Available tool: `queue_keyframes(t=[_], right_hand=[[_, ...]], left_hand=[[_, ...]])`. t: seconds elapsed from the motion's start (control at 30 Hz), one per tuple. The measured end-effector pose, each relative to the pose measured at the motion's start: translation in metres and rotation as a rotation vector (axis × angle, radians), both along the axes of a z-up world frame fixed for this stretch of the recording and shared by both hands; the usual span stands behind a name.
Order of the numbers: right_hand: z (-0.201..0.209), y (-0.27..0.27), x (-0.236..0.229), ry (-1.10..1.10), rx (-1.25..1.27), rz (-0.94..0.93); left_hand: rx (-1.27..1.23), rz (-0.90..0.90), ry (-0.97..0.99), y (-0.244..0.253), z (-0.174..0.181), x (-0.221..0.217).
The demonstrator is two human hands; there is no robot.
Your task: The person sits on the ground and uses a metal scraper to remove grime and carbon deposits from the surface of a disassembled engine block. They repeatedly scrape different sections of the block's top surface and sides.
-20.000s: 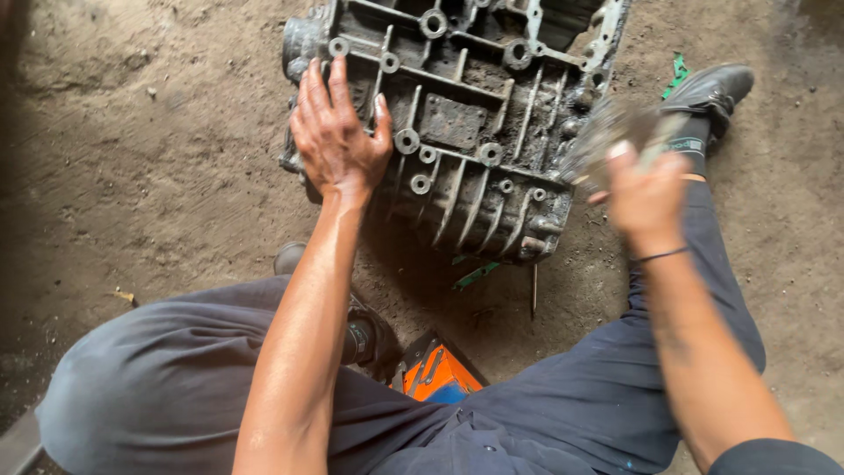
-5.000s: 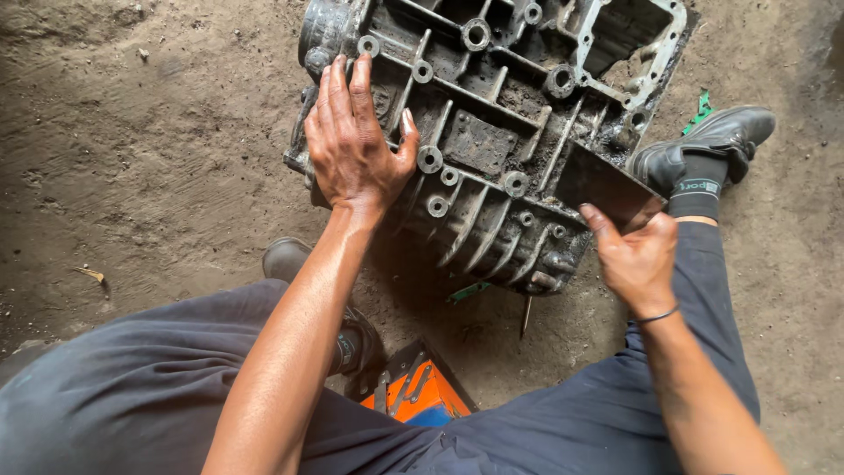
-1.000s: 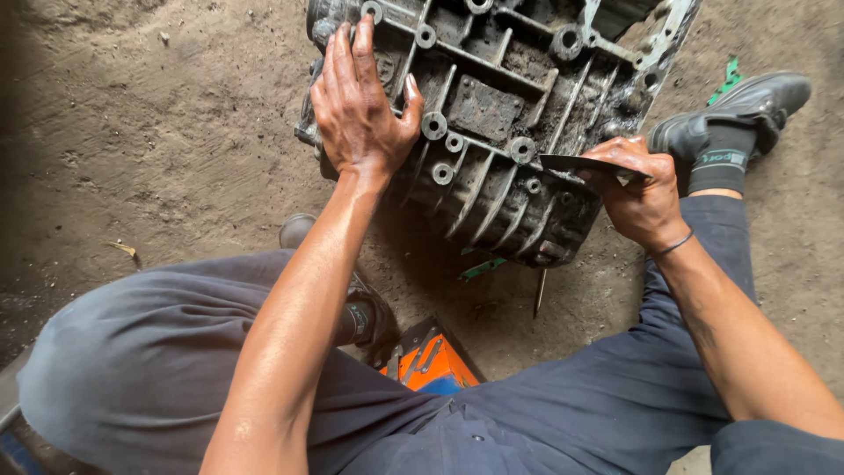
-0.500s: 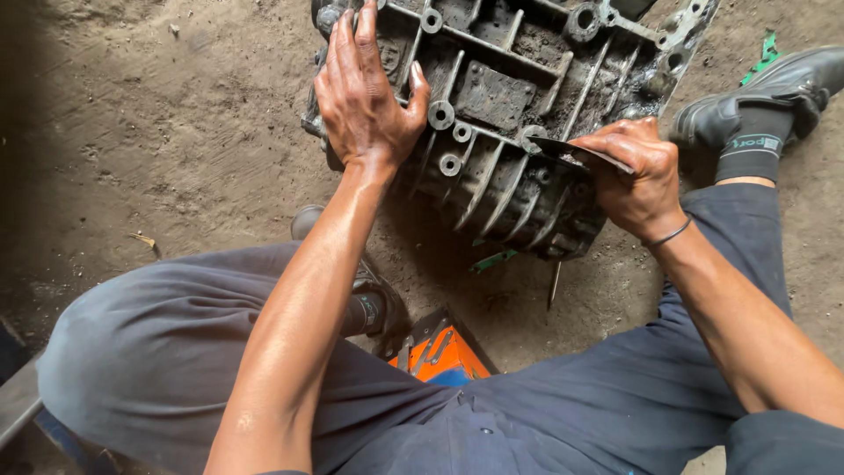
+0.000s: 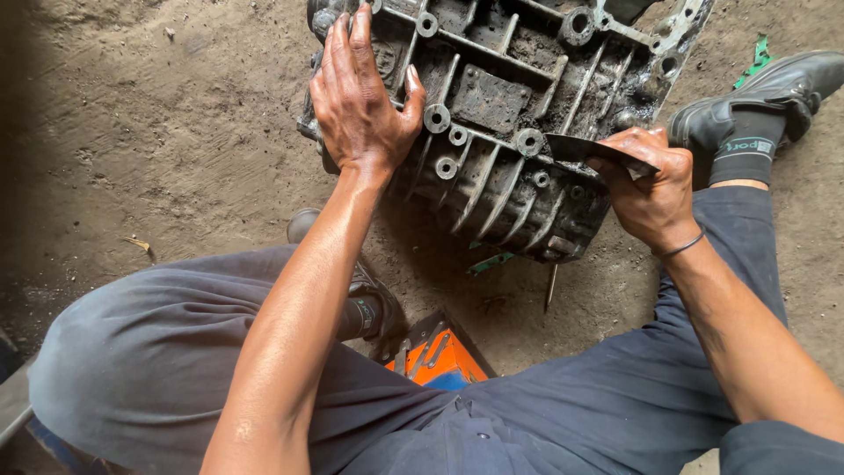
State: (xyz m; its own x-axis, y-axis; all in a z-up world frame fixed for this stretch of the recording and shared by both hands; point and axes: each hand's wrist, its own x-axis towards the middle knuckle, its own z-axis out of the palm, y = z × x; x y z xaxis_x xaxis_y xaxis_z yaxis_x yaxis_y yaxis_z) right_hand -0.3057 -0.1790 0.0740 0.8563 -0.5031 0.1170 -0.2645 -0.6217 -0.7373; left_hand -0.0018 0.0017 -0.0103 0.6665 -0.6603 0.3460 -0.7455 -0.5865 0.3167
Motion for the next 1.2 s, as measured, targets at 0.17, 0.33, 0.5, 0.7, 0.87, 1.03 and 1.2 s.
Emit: queue_keyframes(t=[0.17, 0.33, 0.5, 0.7, 0.87, 1.03, 1.2], right_hand=[[-0.002, 0.004, 0.002, -0.033, -0.037, -0.002], [-0.013, 0.013, 0.006, -0.045, -0.185, 0.014], [-0.009, 0.003, 0.005, -0.024, -0.045, -0.044], [0.004, -0.008, -0.007, -0.224, 0.33, -0.158], [-0.005, -0.009, 0.002, -0.028, -0.18, 0.049], [-0.006, -0.022, -0.008, -0.133, 0.081, -0.085], [0.001, -0.017, -0.002, -0.132, 0.002, -0.104]], left_hand=[[0.007, 0.0, 0.02, -0.001, 0.003, 0.0], [0.008, -0.005, 0.039, -0.001, 0.006, -0.004], [0.029, 0.003, 0.028, -0.001, 0.007, 0.0], [0.02, -0.004, 0.026, -0.001, 0.006, 0.0], [0.021, -0.016, 0.029, 0.002, 0.013, -0.004], [0.042, -0.006, 0.031, -0.002, 0.008, 0.001], [0.04, -0.021, 0.019, -0.004, 0.012, 0.001]])
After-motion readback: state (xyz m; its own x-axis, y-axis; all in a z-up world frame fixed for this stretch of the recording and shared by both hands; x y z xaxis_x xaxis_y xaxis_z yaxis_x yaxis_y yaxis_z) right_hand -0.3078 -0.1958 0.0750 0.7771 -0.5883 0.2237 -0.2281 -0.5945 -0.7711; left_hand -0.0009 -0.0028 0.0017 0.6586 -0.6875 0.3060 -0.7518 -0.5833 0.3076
